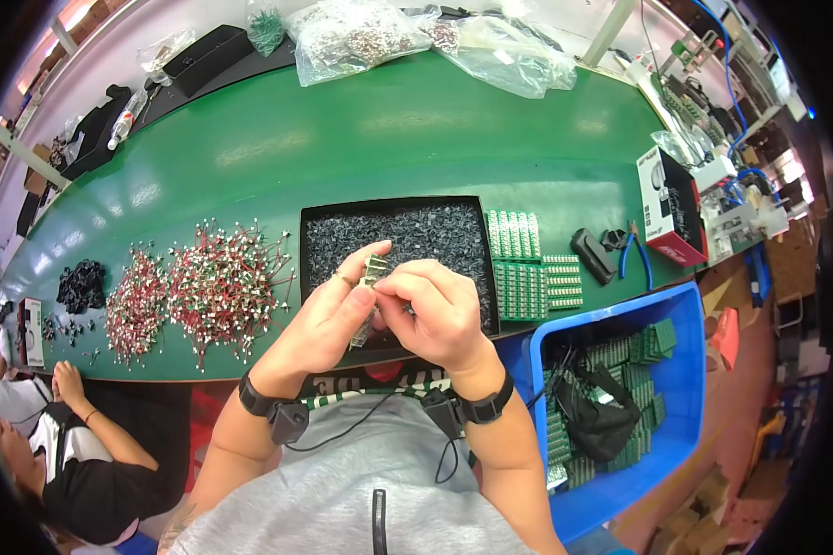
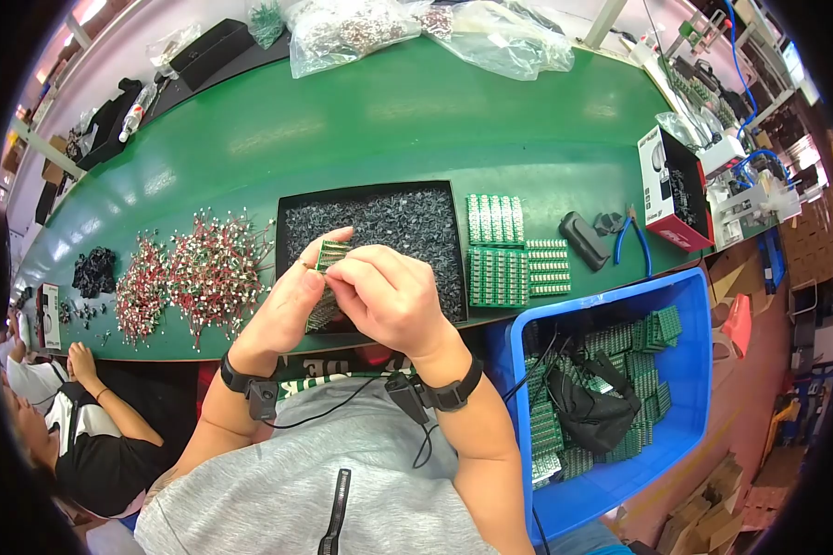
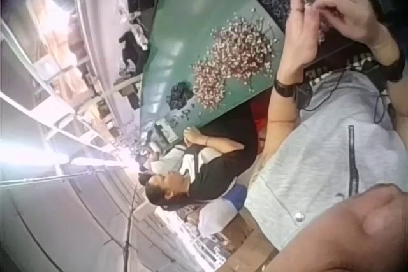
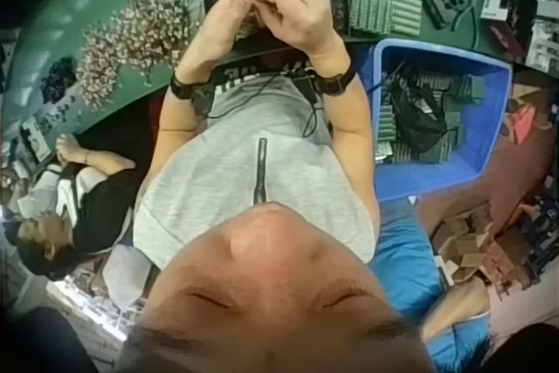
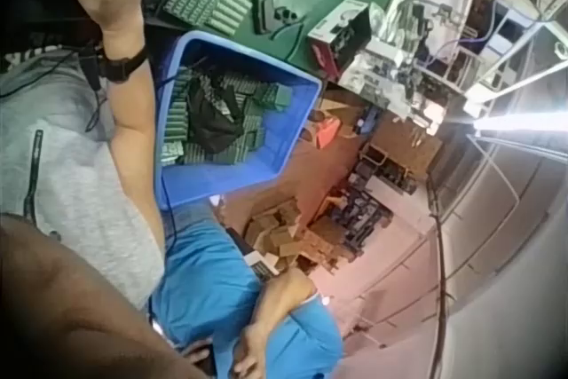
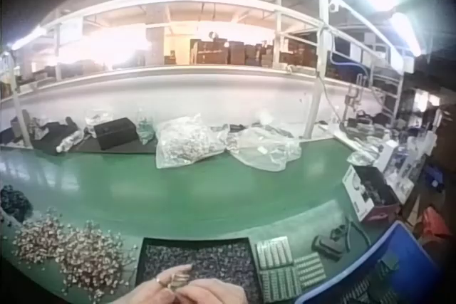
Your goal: The person picks up a circuit board and inserts small components into the holes by hand. After filling the board, the person places it into a blue bin and picks up another circuit board to repeat the process.
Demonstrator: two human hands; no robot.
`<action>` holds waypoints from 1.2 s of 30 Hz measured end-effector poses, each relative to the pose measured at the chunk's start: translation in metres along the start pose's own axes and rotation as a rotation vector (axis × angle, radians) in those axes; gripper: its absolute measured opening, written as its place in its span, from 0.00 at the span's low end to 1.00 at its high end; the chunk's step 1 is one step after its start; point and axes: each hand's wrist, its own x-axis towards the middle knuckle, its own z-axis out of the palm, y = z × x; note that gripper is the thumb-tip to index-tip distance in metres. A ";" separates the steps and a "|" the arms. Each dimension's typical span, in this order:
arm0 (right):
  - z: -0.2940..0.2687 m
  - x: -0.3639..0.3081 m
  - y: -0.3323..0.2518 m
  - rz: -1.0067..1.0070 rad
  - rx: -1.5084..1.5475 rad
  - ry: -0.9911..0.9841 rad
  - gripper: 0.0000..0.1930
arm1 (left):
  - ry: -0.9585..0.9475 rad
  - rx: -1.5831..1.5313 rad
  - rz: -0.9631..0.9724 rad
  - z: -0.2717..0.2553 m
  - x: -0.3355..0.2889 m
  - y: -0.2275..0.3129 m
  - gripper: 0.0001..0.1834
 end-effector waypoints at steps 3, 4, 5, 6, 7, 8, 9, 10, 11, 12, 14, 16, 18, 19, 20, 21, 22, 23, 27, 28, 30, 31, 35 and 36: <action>-0.003 0.000 0.000 -0.065 0.002 0.001 0.12 | 0.036 0.012 0.064 -0.001 -0.001 -0.003 0.38; -0.006 -0.002 -0.001 -0.030 0.014 0.017 0.11 | 0.083 -0.078 0.004 0.001 -0.002 0.000 0.38; -0.008 -0.003 -0.001 0.005 0.025 0.033 0.11 | 0.130 -0.168 -0.055 0.001 -0.003 0.003 0.38; -0.007 -0.003 0.001 0.028 0.055 0.023 0.10 | 0.094 -0.148 -0.047 0.002 -0.002 0.005 0.40; -0.007 -0.002 0.000 0.029 0.053 0.024 0.10 | 0.092 -0.149 -0.048 0.001 -0.001 0.005 0.40; -0.005 0.001 -0.002 0.020 0.045 0.007 0.10 | 0.071 -0.110 -0.009 0.001 -0.001 0.004 0.41; -0.004 0.003 -0.002 0.011 0.037 -0.009 0.10 | 0.051 -0.071 0.030 0.000 0.000 0.004 0.41; -0.001 0.003 0.000 -0.004 0.012 -0.003 0.10 | 0.031 -0.030 0.071 -0.001 0.000 0.004 0.41; 0.000 0.004 0.001 -0.004 0.011 -0.002 0.10 | 0.029 -0.030 0.072 -0.001 0.001 0.005 0.41; 0.000 0.005 0.001 -0.028 0.012 -0.003 0.10 | 0.023 -0.014 0.083 0.000 0.001 0.005 0.41; 0.000 0.005 0.002 -0.051 0.014 -0.005 0.10 | 0.017 0.001 0.093 0.002 0.002 0.005 0.41; 0.001 0.005 0.002 -0.056 0.014 -0.005 0.10 | 0.035 0.024 0.091 0.002 0.001 0.005 0.41; -0.003 0.000 -0.001 -0.021 0.022 -0.003 0.10 | 0.081 -0.094 0.027 0.002 -0.003 0.006 0.41; -0.004 -0.002 -0.001 0.013 0.028 -0.001 0.11 | 0.126 -0.213 -0.035 0.002 -0.003 0.005 0.41; -0.004 -0.001 -0.001 0.013 0.028 -0.002 0.11 | 0.092 -0.186 -0.020 0.001 -0.003 0.004 0.43; -0.004 0.000 0.000 0.031 0.025 0.001 0.10 | 0.092 -0.187 -0.020 0.000 -0.001 0.004 0.43; -0.005 0.001 -0.001 0.050 0.022 0.004 0.10 | 0.077 -0.173 -0.009 0.000 0.000 0.005 0.43; -0.004 0.002 -0.001 0.051 0.021 0.004 0.10 | 0.062 -0.160 0.002 0.000 0.000 0.006 0.44; 0.001 0.004 0.000 -0.032 0.004 -0.019 0.11 | 0.026 -0.043 0.087 -0.001 0.002 0.003 0.43; 0.001 0.004 0.000 -0.020 0.002 -0.027 0.11 | 0.026 -0.043 0.087 -0.001 0.002 0.003 0.43; 0.000 0.004 0.000 -0.009 0.000 -0.034 0.11 | 0.027 -0.018 0.091 0.000 0.002 0.004 0.43; 0.000 0.003 0.000 -0.016 0.010 -0.026 0.11 | 0.027 -0.018 0.090 0.000 0.001 0.005 0.43; -0.008 -0.003 -0.002 0.021 0.062 0.017 0.12 | 0.020 -0.192 0.024 -0.005 -0.005 0.001 0.43; -0.008 -0.003 -0.001 0.020 0.063 0.016 0.12 | -0.037 -0.173 0.037 -0.008 -0.005 -0.001 0.43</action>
